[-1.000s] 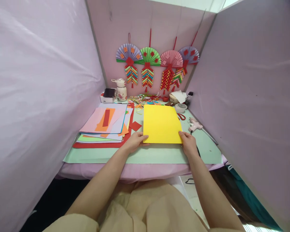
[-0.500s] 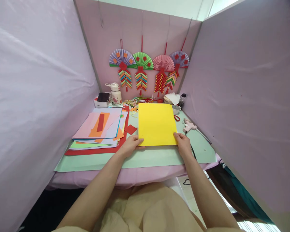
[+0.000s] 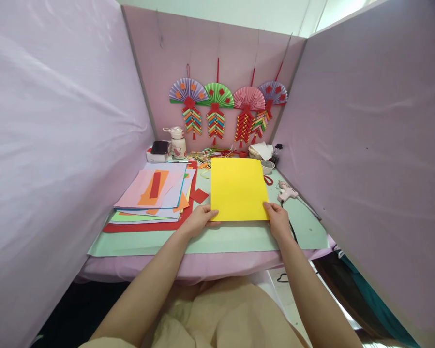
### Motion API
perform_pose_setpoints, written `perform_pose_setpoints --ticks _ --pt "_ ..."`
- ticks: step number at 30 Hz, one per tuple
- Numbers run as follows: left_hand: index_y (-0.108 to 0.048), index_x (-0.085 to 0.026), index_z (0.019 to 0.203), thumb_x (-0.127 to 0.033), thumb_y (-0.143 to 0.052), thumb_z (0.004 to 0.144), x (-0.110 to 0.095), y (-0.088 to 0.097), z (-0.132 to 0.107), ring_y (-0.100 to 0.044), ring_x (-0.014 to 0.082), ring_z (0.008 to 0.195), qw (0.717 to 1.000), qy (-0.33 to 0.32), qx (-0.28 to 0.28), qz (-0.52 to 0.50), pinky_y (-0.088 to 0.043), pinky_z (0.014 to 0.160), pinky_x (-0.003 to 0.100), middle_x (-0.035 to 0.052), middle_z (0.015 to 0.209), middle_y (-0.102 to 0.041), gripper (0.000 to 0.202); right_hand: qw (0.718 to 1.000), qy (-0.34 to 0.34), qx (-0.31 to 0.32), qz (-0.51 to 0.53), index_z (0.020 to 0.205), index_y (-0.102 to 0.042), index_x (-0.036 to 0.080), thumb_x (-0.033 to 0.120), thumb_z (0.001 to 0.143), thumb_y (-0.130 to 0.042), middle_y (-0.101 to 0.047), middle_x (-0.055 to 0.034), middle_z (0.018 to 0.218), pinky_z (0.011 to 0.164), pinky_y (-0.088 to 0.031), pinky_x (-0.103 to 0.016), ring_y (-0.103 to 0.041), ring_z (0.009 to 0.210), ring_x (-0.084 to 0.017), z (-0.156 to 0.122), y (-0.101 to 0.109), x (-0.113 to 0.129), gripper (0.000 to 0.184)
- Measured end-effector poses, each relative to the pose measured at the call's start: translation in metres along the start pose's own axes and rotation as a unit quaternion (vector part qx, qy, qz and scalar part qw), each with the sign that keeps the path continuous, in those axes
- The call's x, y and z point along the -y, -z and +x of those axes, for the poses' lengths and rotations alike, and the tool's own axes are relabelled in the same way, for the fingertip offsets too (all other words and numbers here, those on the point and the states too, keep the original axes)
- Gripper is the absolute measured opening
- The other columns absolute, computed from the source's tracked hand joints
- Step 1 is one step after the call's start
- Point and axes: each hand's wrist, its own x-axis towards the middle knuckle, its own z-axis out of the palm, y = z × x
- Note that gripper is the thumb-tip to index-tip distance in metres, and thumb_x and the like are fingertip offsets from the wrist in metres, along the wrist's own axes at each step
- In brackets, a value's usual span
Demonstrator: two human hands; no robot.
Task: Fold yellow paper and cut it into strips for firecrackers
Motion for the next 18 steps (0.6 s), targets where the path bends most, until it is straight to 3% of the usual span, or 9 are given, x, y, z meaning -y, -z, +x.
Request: perform_pose_setpoints --ticks 18 --pt "-0.069 -0.017 0.102 -0.036 -0.071 0.072 0.0048 0.0034 0.0013 -0.062 0.0251 0.105 1.000 -0.023 0.009 0.014 -0.055 0.084 0.037 0.0072 0.117 -0.066 0.035 1.000 -0.007 -0.007 -0.013 0.084 -0.070 0.017 0.053 0.063 -0.070 -0.073 -0.0032 0.076 0.060 -0.051 -0.029 -0.066 0.069 -0.022 -0.0010 -0.0015 0.0023 0.041"
